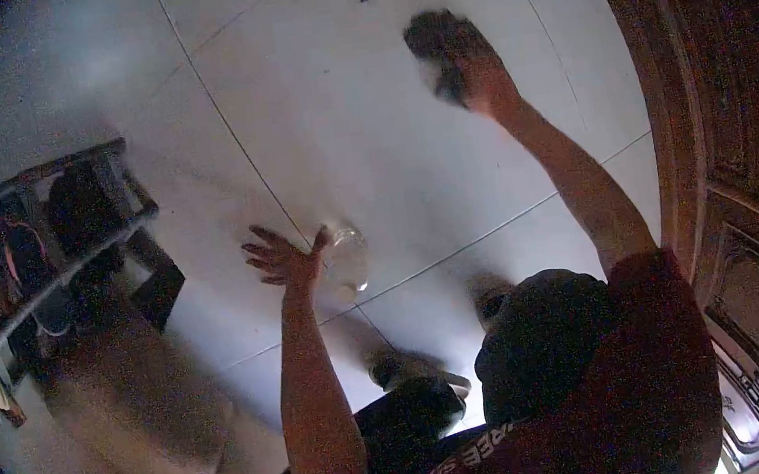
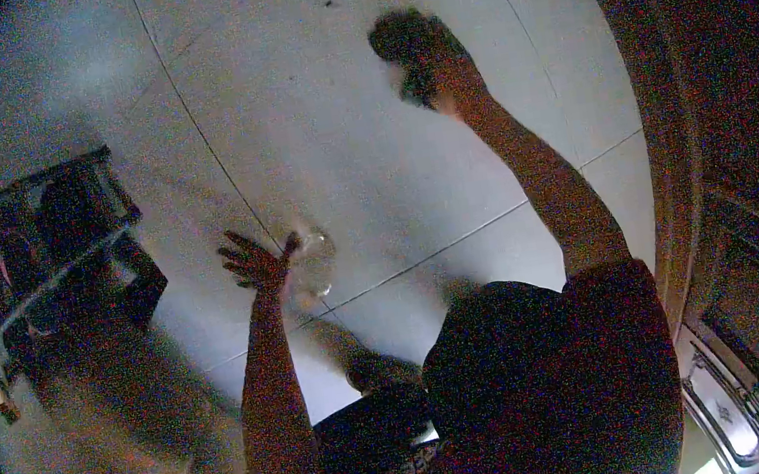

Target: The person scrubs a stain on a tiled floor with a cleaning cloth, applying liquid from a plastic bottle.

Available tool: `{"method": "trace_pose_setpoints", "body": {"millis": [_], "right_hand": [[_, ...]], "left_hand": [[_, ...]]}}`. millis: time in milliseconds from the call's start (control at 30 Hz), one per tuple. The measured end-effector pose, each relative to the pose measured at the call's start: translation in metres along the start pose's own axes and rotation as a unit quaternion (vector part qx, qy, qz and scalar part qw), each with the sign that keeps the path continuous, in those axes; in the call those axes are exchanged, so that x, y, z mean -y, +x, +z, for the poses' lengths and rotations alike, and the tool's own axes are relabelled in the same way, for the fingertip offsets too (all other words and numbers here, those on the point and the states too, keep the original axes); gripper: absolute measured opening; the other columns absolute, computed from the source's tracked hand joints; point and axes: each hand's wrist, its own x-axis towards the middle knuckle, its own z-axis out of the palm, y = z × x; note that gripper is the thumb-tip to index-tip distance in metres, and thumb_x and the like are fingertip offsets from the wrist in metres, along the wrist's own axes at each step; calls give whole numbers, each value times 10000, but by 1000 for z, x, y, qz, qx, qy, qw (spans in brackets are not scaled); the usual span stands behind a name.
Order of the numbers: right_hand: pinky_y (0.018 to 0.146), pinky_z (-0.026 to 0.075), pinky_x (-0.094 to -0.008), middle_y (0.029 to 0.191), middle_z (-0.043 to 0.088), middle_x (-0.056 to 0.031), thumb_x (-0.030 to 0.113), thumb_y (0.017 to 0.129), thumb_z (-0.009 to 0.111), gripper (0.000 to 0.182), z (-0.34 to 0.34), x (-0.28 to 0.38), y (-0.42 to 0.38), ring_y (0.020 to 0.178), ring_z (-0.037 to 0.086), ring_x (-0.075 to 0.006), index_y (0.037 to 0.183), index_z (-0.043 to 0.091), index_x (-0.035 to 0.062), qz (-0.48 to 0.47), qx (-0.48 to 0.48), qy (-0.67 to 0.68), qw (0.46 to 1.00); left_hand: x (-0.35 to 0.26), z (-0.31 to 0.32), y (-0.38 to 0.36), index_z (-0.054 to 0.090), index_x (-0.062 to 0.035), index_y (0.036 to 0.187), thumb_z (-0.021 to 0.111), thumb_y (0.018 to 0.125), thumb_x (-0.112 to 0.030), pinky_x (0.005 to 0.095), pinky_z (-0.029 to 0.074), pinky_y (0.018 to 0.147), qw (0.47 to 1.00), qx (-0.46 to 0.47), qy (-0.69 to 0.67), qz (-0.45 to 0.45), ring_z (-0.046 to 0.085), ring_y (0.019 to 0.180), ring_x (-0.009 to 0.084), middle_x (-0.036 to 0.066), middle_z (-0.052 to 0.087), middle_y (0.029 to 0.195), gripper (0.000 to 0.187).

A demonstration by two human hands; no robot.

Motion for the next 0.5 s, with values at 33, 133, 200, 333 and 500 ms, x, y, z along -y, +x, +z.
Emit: {"method": "trace_pose_setpoints", "body": {"millis": [33,133,200,333,500], "right_hand": [[1206,254,-451,1521,403,-160,195,813,671,676,4,-4,10,1429,331,-357,1448,455,115,51,71,2,996],[1197,264,-455,1513,397,-202,216,819,672,669,-1,13,-5,1419,332,-376,1443,462,97,35,89,4,995],[1194,267,-482,1512,416,-166,255,808,673,659,1,28,-57,1412,355,-372,1431,488,146,20,83,24,996],[1191,256,-493,1509,399,-182,329,842,661,670,-14,30,-82,1409,337,-398,1450,462,130,-20,81,-23,996],[1214,230,-473,1536,402,-131,333,854,623,636,37,1,-25,1425,343,-368,1441,480,135,-42,-55,-67,995]], "left_hand": [[4,4,-3,-227,-118,1533,715,594,-837,784,103,1061,1000,-5,10,9,-113,1418,608,351,-214,1552,1512],[3,2,-6,-221,-134,1538,741,599,-808,778,101,1068,1000,-1,-12,-3,-85,1423,608,349,-202,1558,1504],[3,-6,-10,-215,-135,1541,759,604,-785,775,98,1071,1000,-1,-7,-12,-73,1423,610,348,-195,1561,1499],[3,8,-4,-202,-138,1546,791,596,-752,777,100,1070,1000,-5,-17,-12,-66,1426,607,340,-185,1567,1505],[1,9,-6,-195,-145,1549,779,583,-776,793,105,1052,1000,-11,-29,-1,-92,1434,587,329,-199,1569,1510]]}}
